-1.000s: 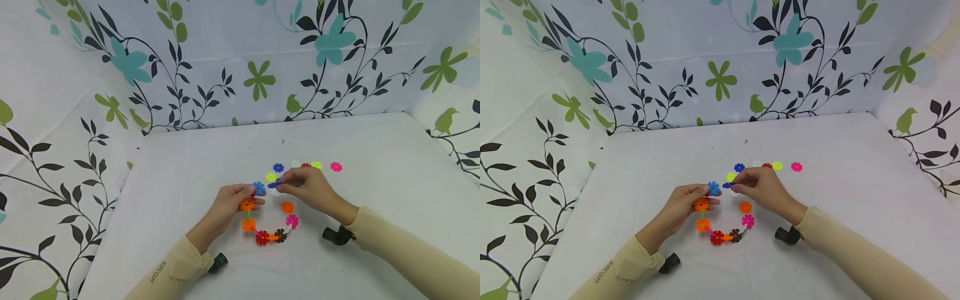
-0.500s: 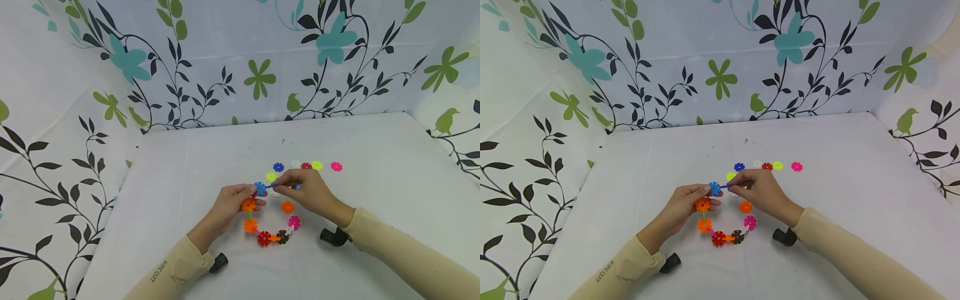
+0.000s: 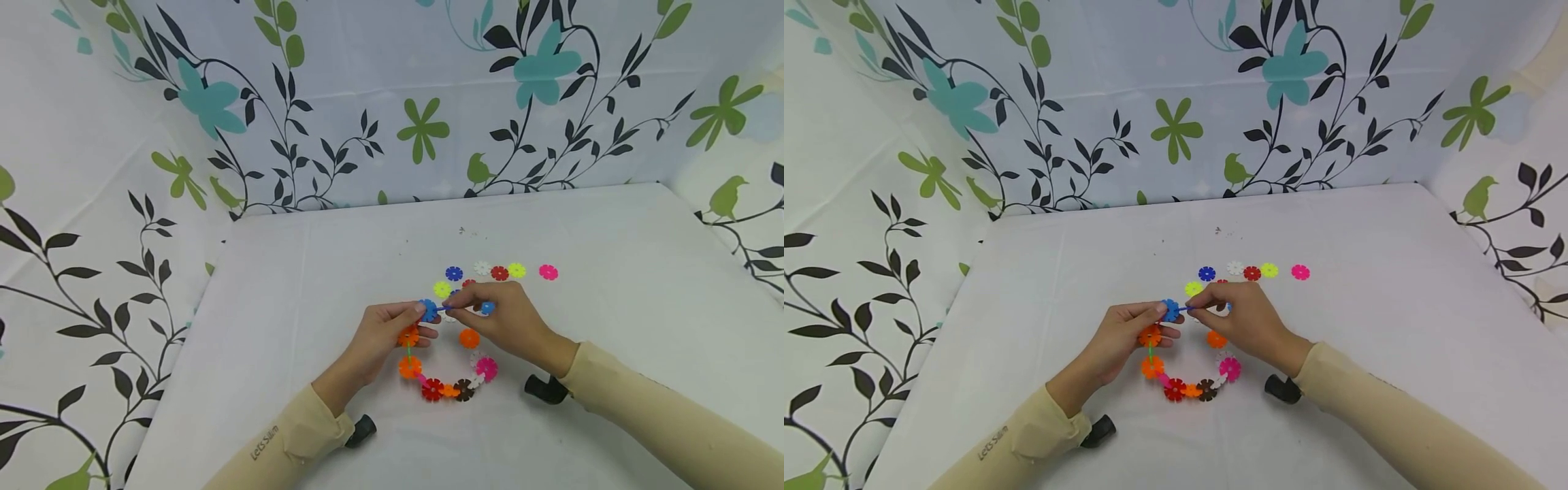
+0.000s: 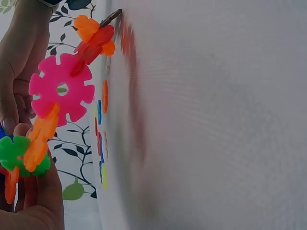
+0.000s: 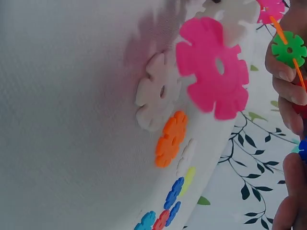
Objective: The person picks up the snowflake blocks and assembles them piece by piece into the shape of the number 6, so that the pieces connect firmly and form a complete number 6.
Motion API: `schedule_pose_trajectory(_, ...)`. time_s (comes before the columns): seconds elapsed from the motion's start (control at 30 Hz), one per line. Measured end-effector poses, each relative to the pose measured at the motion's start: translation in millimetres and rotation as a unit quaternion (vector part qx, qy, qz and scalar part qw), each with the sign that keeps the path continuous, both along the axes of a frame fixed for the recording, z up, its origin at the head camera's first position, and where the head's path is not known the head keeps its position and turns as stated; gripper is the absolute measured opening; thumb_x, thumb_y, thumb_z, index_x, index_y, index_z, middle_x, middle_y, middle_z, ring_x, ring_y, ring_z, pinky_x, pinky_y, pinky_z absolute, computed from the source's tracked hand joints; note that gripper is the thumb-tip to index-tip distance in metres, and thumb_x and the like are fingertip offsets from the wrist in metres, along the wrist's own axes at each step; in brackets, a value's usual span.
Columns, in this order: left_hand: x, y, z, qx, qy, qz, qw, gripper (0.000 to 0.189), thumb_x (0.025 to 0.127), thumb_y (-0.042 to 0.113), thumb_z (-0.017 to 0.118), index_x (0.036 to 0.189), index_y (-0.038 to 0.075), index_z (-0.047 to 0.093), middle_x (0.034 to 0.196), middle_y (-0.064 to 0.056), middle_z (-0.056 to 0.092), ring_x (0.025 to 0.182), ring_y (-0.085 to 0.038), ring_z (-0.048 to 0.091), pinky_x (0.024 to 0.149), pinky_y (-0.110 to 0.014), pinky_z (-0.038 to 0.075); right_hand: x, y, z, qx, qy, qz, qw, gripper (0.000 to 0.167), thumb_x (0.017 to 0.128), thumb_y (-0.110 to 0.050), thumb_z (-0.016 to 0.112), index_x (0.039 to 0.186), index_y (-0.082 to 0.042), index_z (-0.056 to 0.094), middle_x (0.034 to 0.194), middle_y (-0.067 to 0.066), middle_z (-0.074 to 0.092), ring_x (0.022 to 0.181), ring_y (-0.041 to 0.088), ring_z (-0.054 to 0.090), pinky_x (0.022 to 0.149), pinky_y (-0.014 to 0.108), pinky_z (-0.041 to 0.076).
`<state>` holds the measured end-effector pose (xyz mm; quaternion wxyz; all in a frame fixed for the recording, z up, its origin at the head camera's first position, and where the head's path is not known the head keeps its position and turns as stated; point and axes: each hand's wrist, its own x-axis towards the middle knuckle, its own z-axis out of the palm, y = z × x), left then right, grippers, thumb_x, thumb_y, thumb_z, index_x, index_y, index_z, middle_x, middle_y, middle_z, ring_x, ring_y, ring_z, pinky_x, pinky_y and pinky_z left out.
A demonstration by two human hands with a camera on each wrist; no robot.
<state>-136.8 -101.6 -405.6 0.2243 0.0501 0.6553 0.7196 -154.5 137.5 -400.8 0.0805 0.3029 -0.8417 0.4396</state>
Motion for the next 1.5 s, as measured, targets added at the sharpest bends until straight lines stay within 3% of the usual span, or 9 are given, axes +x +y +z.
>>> schedule_pose_trajectory(0.17,0.7,3.0,0.4,0.010,-0.005,-0.006,0.9999,0.035,0.104,0.025,0.060,0.124,-0.003,0.070,0.118,-0.024,0.069,0.102,-0.042,0.070,0.087,-0.041,0.058,2.0,-0.7,1.0,0.020,0.054,0.014,0.9982,0.023,0.080,-0.007,0.087,0.101,-0.014,0.078,0.093,-0.011,0.075,0.086,0.004,0.070,0.072,0.032,0.058)
schedule_pose_trajectory(0.33,0.5,5.0,0.4,0.010,-0.006,-0.014,0.9998,0.038,0.104,0.027,0.058,0.124,-0.003,0.069,0.120,-0.027,0.068,0.102,-0.044,0.069,0.089,-0.042,0.057,2.9,-1.0,-0.7,0.009,0.065,0.013,0.9978,0.023,0.079,-0.005,0.087,0.100,-0.012,0.079,0.092,-0.008,0.076,0.084,0.005,0.071,0.071,0.032,0.058)
schedule_pose_trajectory(0.53,2.2,6.2,-0.5,-0.004,-0.017,-0.001,0.9998,0.035,0.106,0.023,0.056,0.125,-0.003,0.068,0.119,-0.027,0.068,0.100,-0.041,0.071,0.089,-0.039,0.057,4.0,-1.1,-3.9,0.009,0.020,0.020,0.9996,0.027,0.078,-0.003,0.087,0.102,-0.013,0.080,0.096,-0.009,0.076,0.088,0.006,0.071,0.071,0.033,0.059)
schedule_pose_trajectory(0.73,2.7,5.7,-1.9,-0.010,-0.035,0.019,0.9992,0.035,0.105,0.023,0.056,0.126,-0.003,0.068,0.116,-0.024,0.069,0.087,-0.029,0.071,0.083,-0.036,0.059,3.8,9.3,-3.9,0.036,-0.036,0.024,0.9984,0.029,0.088,-0.016,0.081,0.117,-0.018,0.077,0.112,-0.006,0.074,0.099,0.006,0.068,0.078,0.035,0.058)
schedule_pose_trajectory(0.97,0.2,2.4,-4.3,-0.028,-0.048,0.040,0.9976,0.039,0.104,0.027,0.057,0.127,-0.003,0.067,0.108,-0.023,0.068,0.070,-0.015,0.060,0.074,-0.024,0.056,0.4,39.9,-4.9,0.051,-0.054,-0.038,0.9965,0.032,0.092,-0.019,0.077,0.123,-0.022,0.073,0.118,-0.004,0.071,0.097,0.007,0.068,0.076,0.036,0.059)
schedule_pose_trajectory(1.37,-1.0,3.7,-5.9,-0.040,-0.066,0.052,0.9957,0.038,0.103,0.032,0.060,0.122,0.001,0.071,0.104,-0.020,0.069,0.069,-0.015,0.058,0.072,-0.023,0.053,0.1,92.0,-11.1,0.090,-0.075,-0.115,0.9864,0.029,0.096,-0.027,0.072,0.123,-0.015,0.072,0.121,0.001,0.068,0.099,0.020,0.069,0.076,0.028,0.056)
schedule_pose_trajectory(1.5,-0.3,4.6,-5.0,-0.034,-0.068,0.053,0.9957,0.033,0.104,0.027,0.059,0.120,0.000,0.071,0.105,-0.021,0.069,0.070,-0.015,0.059,0.073,-0.023,0.054,-1.3,106.1,-10.0,0.114,-0.104,-0.130,0.9794,0.031,0.096,-0.029,0.072,0.124,-0.013,0.072,0.120,0.003,0.068,0.097,0.023,0.069,0.075,0.027,0.055)
